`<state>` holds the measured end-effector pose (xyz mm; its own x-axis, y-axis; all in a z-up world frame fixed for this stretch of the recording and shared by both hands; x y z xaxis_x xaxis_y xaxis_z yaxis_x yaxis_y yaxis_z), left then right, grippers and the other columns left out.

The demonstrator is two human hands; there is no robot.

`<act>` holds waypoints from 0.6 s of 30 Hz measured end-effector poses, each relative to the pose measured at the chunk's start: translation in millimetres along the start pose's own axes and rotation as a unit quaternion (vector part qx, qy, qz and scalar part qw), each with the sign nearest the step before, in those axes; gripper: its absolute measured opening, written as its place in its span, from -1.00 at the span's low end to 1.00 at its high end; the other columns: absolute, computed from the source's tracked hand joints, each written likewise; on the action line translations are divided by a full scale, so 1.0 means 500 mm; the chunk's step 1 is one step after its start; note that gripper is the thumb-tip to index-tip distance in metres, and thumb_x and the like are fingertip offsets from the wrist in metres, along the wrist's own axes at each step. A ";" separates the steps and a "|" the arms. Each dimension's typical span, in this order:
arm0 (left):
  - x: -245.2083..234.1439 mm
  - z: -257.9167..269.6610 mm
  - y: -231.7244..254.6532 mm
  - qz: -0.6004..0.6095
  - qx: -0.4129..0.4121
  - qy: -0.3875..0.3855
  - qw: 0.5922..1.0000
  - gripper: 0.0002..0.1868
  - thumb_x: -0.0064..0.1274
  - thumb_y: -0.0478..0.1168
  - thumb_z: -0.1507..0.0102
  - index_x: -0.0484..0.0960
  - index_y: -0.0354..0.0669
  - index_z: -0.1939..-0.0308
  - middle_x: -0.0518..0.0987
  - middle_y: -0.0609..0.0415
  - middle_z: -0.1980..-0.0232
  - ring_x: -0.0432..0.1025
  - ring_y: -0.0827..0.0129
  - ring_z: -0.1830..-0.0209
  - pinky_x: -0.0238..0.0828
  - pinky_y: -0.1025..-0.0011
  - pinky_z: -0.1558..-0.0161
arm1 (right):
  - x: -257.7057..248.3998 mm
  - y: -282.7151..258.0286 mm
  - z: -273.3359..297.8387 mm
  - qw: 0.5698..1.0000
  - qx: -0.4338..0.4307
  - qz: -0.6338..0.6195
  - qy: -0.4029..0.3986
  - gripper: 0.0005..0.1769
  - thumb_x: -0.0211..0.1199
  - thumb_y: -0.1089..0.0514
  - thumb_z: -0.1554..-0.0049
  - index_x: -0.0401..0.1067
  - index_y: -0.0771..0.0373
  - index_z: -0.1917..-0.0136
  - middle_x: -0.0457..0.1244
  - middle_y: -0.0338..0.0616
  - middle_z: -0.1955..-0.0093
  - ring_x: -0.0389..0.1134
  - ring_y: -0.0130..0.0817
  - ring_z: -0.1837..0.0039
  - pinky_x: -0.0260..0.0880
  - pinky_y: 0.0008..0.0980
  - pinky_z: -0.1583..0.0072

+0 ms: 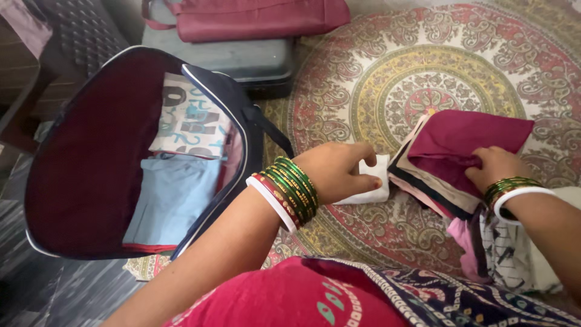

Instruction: The person picks up various folded clothing items and places them into a blue and white bag.

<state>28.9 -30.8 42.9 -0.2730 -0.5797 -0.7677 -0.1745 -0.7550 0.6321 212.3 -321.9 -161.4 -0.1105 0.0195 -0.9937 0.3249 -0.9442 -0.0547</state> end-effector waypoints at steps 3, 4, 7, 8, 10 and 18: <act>0.004 0.012 -0.014 -0.013 -0.007 -0.013 1.000 -0.52 0.07 0.12 -0.23 0.56 -0.13 -0.06 0.70 -0.14 0.16 0.59 0.00 0.13 0.48 0.14 0.05 | 0.012 0.057 -0.005 0.992 0.108 -0.056 -0.026 -0.58 0.35 -0.03 -0.14 0.57 0.19 -0.21 0.42 0.16 -0.14 0.43 0.15 -0.19 0.42 0.01 -0.26; 0.005 0.016 -0.020 -0.011 -0.013 -0.014 1.000 -0.51 0.09 0.13 -0.22 0.57 -0.13 -0.05 0.70 -0.14 0.15 0.60 0.00 0.12 0.49 0.15 0.03 | 0.013 0.063 -0.012 0.992 0.109 -0.056 -0.024 -0.58 0.35 -0.03 -0.14 0.57 0.19 -0.21 0.42 0.16 -0.14 0.43 0.15 -0.19 0.42 0.01 -0.26; 0.010 0.023 -0.035 -0.003 -0.015 -0.021 1.000 -0.49 0.10 0.16 -0.21 0.59 -0.13 -0.04 0.70 -0.14 0.12 0.60 0.02 0.10 0.49 0.18 0.03 | -0.016 0.093 -0.031 0.979 0.099 -0.156 0.081 -0.55 0.39 0.01 -0.11 0.55 0.27 -0.21 0.40 0.21 -0.08 0.43 0.18 -0.13 0.41 0.02 -0.21; 0.013 0.026 -0.040 0.004 -0.017 -0.025 1.000 -0.48 0.11 0.17 -0.20 0.59 -0.13 -0.04 0.69 -0.13 0.11 0.60 0.03 0.09 0.50 0.19 0.04 | -0.019 0.105 -0.037 0.978 0.105 -0.154 0.099 -0.49 0.42 0.04 -0.06 0.53 0.23 -0.25 0.40 0.21 -0.08 0.43 0.17 -0.13 0.40 0.00 -0.20; 0.022 0.033 -0.044 0.021 -0.008 -0.023 0.999 -0.48 0.11 0.17 -0.19 0.60 -0.12 -0.04 0.69 -0.12 0.10 0.60 0.04 0.10 0.50 0.19 0.04 | -0.015 0.124 -0.040 0.975 0.113 -0.150 0.119 -0.43 0.45 0.07 0.00 0.51 0.20 -0.29 0.39 0.21 -0.08 0.42 0.16 -0.13 0.39 -0.02 -0.19; 0.052 0.046 -0.053 0.035 0.015 -0.039 0.999 -0.49 0.11 0.16 -0.18 0.61 -0.11 -0.02 0.70 -0.10 0.14 0.60 0.05 0.14 0.50 0.19 0.05 | 0.073 0.018 -0.022 0.986 0.115 0.076 -0.098 -0.50 0.37 0.02 -0.06 0.54 -0.16 -0.30 0.30 -0.09 -0.40 0.26 0.08 -0.44 0.23 0.01 -0.47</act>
<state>4.7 -18.9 8.4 -0.3581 -0.6037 -0.7122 -0.1813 -0.7034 0.6873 221.5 -326.2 -199.3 -0.2638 -0.1709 -0.9493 0.1325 -0.9813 0.1398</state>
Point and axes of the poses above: each hand's wrist, its own z-axis away from the middle knuckle, its own x-axis out of the palm, y = z × x, the point moved 10 cm from there along -z, towards the middle knuckle
